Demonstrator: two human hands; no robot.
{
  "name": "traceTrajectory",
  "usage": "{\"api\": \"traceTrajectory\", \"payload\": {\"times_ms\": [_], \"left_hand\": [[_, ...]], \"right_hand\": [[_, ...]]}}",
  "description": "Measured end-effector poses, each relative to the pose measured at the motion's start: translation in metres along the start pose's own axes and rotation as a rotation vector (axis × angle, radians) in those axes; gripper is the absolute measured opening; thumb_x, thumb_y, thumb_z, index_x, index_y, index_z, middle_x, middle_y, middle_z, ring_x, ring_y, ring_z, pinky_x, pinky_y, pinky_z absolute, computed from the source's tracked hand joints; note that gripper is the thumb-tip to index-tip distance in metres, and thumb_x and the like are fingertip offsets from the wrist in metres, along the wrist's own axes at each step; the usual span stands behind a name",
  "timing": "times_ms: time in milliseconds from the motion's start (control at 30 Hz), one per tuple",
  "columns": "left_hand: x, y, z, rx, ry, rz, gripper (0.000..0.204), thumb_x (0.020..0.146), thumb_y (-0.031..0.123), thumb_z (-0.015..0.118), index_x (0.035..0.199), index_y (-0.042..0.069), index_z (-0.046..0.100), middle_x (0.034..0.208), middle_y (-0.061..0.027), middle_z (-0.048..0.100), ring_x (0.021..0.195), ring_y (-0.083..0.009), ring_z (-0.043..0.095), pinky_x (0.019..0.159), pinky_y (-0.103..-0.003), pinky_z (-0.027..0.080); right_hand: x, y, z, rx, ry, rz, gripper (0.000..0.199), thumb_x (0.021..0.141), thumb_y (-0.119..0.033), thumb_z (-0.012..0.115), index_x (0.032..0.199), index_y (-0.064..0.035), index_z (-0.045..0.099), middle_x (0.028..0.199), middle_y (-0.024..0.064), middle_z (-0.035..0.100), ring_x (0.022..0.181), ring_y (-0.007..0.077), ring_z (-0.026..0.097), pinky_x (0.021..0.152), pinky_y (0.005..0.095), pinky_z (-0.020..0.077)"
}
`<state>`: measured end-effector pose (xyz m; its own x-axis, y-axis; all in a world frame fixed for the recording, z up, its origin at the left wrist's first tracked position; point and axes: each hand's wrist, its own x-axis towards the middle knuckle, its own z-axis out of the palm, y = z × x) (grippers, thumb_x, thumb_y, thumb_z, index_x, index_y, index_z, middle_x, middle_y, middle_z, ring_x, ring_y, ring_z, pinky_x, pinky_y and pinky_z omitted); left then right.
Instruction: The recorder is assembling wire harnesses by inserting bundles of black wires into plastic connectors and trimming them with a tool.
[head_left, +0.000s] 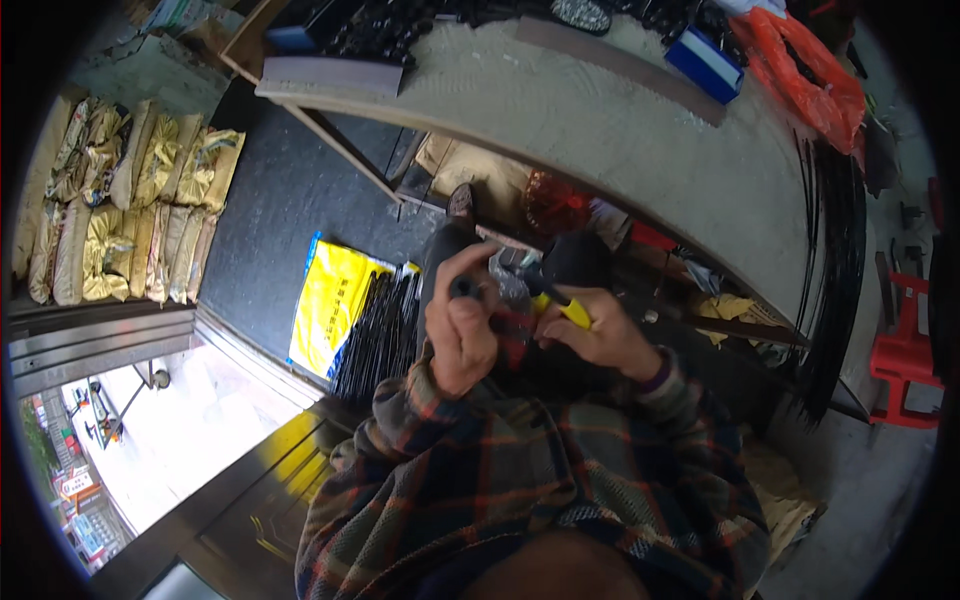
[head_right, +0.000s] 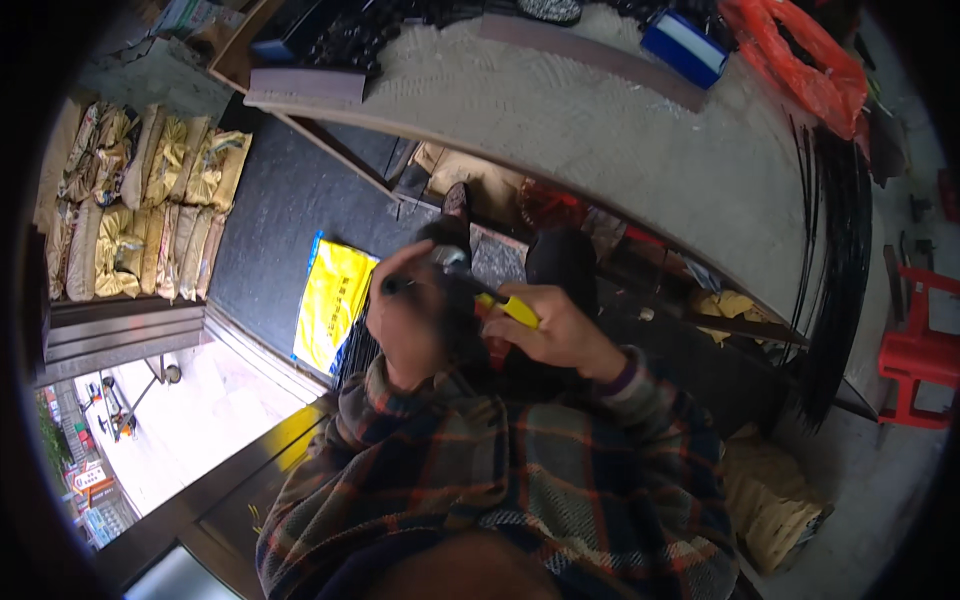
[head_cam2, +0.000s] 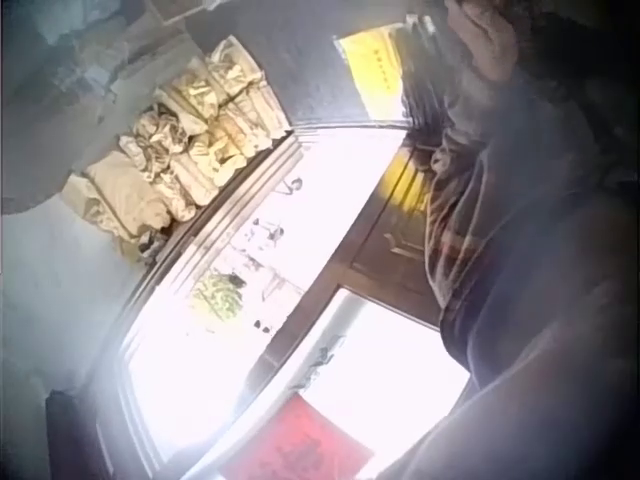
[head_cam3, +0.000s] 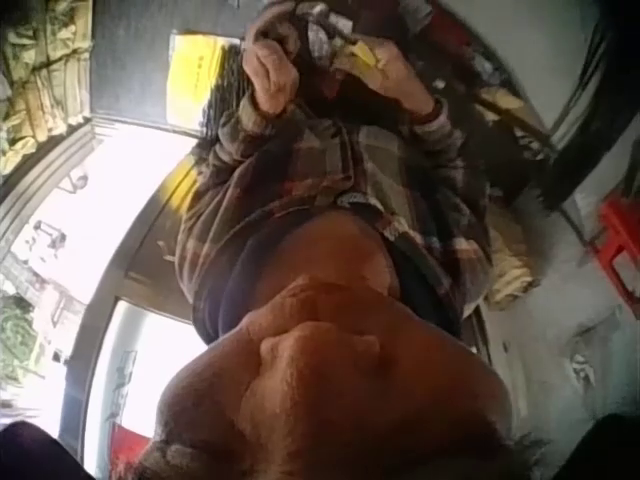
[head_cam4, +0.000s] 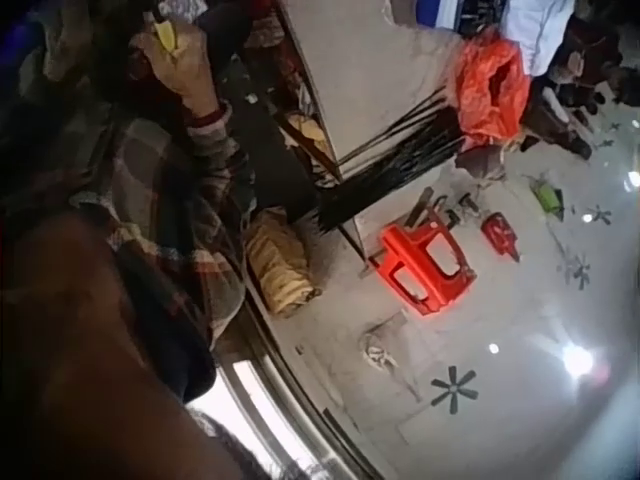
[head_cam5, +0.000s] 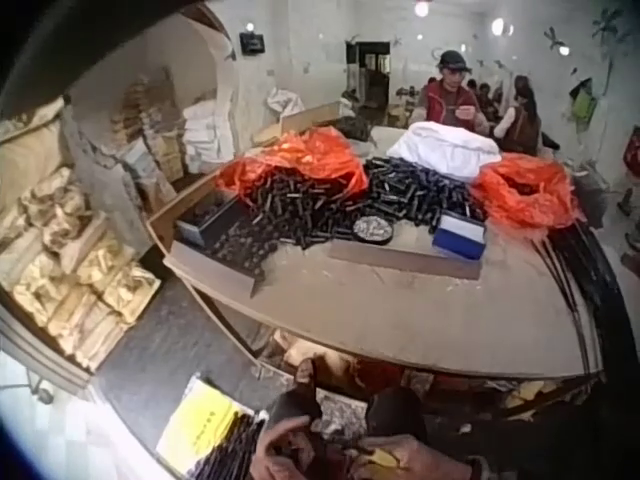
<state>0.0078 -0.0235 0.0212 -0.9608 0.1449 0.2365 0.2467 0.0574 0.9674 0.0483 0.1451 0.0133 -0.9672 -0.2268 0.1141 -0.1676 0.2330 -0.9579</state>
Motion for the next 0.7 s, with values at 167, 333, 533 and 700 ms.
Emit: {"api": "traceTrajectory", "payload": {"times_ms": [167, 333, 533, 700], "left_hand": [[0.004, -0.012, -0.005, -0.114, -0.060, 0.055, 0.059, 0.091, 0.048, 0.023, 0.103, -0.004, 0.050, 0.059, -0.0015, 0.043, 0.052, -0.0078, 0.037, 0.049, -0.020, 0.028], [0.014, -0.002, -0.002, -0.143, -0.281, 0.061, 0.054, 0.092, 0.045, 0.028, 0.103, -0.003, 0.051, 0.060, -0.0038, 0.045, 0.052, -0.0101, 0.041, 0.049, -0.023, 0.032], [0.025, -0.014, -0.010, -0.207, -0.215, 0.030, 0.065, 0.088, 0.054, 0.029, 0.099, -0.007, 0.049, 0.058, -0.0044, 0.044, 0.050, -0.0084, 0.038, 0.046, -0.022, 0.030], [0.035, -0.023, -0.015, -0.282, -0.171, 0.007, 0.068, 0.087, 0.056, 0.030, 0.097, -0.008, 0.048, 0.057, -0.0045, 0.043, 0.049, -0.0092, 0.037, 0.047, -0.023, 0.030]], "right_hand": [[0.082, -0.031, -0.094, 0.009, 0.327, 0.326, 0.015, 0.079, -0.012, 0.060, 0.089, -0.0008, 0.064, 0.077, 0.0025, 0.062, 0.073, 0.0092, 0.056, 0.067, 0.0227, 0.0453], [0.213, 0.025, -0.184, -0.873, 0.513, 0.046, 0.019, 0.073, -0.016, 0.065, 0.088, -0.0047, 0.064, 0.087, 0.0118, 0.058, 0.081, 0.0290, 0.060, 0.069, 0.0360, 0.0473], [0.272, 0.052, -0.184, -1.264, 0.478, 0.146, 0.021, 0.076, -0.024, 0.061, 0.088, -0.0063, 0.064, 0.091, 0.0136, 0.051, 0.083, 0.0342, 0.057, 0.071, 0.0411, 0.0458], [0.283, 0.057, -0.183, -1.220, 0.564, 0.155, 0.023, 0.075, -0.025, 0.063, 0.085, -0.0038, 0.062, 0.093, 0.0146, 0.052, 0.086, 0.0337, 0.057, 0.073, 0.0425, 0.0446]]}}
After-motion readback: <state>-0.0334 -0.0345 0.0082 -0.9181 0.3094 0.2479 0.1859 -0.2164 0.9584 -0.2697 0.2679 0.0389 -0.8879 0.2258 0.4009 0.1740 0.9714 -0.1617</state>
